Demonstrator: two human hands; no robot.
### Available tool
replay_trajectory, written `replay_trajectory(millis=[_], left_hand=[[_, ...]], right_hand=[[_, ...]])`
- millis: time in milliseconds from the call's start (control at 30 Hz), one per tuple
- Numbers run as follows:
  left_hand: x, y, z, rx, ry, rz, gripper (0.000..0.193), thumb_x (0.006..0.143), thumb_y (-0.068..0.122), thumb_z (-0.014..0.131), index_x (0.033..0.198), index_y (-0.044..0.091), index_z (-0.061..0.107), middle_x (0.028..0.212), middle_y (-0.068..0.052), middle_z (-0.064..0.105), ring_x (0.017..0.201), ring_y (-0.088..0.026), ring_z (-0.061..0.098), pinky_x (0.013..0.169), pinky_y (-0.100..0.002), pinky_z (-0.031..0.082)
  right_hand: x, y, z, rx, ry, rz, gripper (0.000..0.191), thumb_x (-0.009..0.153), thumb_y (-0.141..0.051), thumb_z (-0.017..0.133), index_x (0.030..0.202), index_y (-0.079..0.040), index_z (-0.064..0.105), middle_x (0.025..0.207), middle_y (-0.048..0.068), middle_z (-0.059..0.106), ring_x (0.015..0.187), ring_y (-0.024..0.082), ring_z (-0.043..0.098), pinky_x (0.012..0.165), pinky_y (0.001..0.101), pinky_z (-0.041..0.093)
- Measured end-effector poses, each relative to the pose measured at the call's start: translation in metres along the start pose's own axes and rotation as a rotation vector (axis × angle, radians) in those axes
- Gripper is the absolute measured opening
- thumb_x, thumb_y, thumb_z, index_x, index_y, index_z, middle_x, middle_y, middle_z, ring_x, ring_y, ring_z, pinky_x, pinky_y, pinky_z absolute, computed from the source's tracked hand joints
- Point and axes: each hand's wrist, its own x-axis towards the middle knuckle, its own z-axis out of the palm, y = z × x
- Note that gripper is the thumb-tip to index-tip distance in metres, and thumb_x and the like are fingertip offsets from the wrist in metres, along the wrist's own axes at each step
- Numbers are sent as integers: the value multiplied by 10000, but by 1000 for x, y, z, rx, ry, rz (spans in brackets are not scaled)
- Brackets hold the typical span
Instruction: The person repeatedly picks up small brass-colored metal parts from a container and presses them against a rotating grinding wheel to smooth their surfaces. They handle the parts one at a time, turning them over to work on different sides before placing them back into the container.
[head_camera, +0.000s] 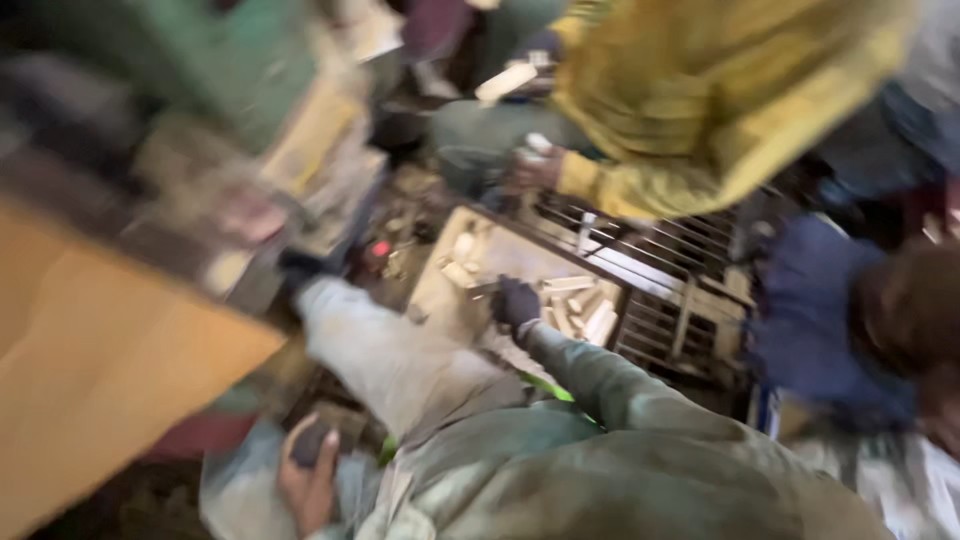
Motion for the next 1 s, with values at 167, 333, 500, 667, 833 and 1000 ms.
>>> replay_trajectory(millis=[167, 333, 500, 667, 833, 1000], left_hand=[[26, -31, 20, -142, -155, 153, 507, 855, 136, 784, 1302, -32, 612, 977, -137, 748, 890, -166, 704, 897, -309, 557], [37, -50, 21, -72, -205, 50, 506, 825, 107, 783, 1271, -59, 613, 911, -167, 748, 696, -152, 664, 691, -308, 561], [45, -63, 23, -87, -236, 124, 509, 835, 140, 784, 1265, -52, 590, 904, -173, 751, 683, -143, 681, 700, -294, 561], [48, -69, 29, -98, -243, 137, 509, 838, 157, 776, 1262, -51, 585, 882, -173, 747, 637, -138, 667, 655, -307, 557], [43, -65, 23, -72, -324, 150, 506, 859, 167, 753, 1284, -38, 569, 912, -144, 759, 620, -110, 654, 679, -279, 550], [36, -47, 23, 13, -281, 279, 462, 868, 132, 763, 1266, -34, 595, 935, -143, 763, 800, -125, 688, 901, -287, 539]], right_hand=[[8, 3, -10, 494, 127, 282, 170, 1016, -269, 624, 979, -107, 588, 686, 36, 564, 544, 190, 533, 470, 357, 404], [6, 13, -11, 951, 160, 607, 141, 970, -223, 616, 930, -116, 532, 645, 35, 502, 493, 177, 493, 410, 330, 351], [-3, 30, -12, 1158, -24, 524, 136, 932, -199, 588, 859, -131, 495, 620, 10, 456, 457, 156, 470, 365, 303, 310], [-17, 9, -2, 1029, -139, 455, 128, 987, -151, 624, 922, -86, 534, 723, 33, 544, 566, 166, 549, 457, 309, 417], [-29, -65, 4, 806, -215, 333, 162, 971, -184, 620, 1038, -39, 647, 878, 74, 697, 702, 169, 663, 615, 312, 547], [-48, -149, 9, 655, -433, -71, 289, 1000, -212, 644, 1240, -53, 665, 983, 31, 701, 843, 94, 657, 772, 277, 556]])
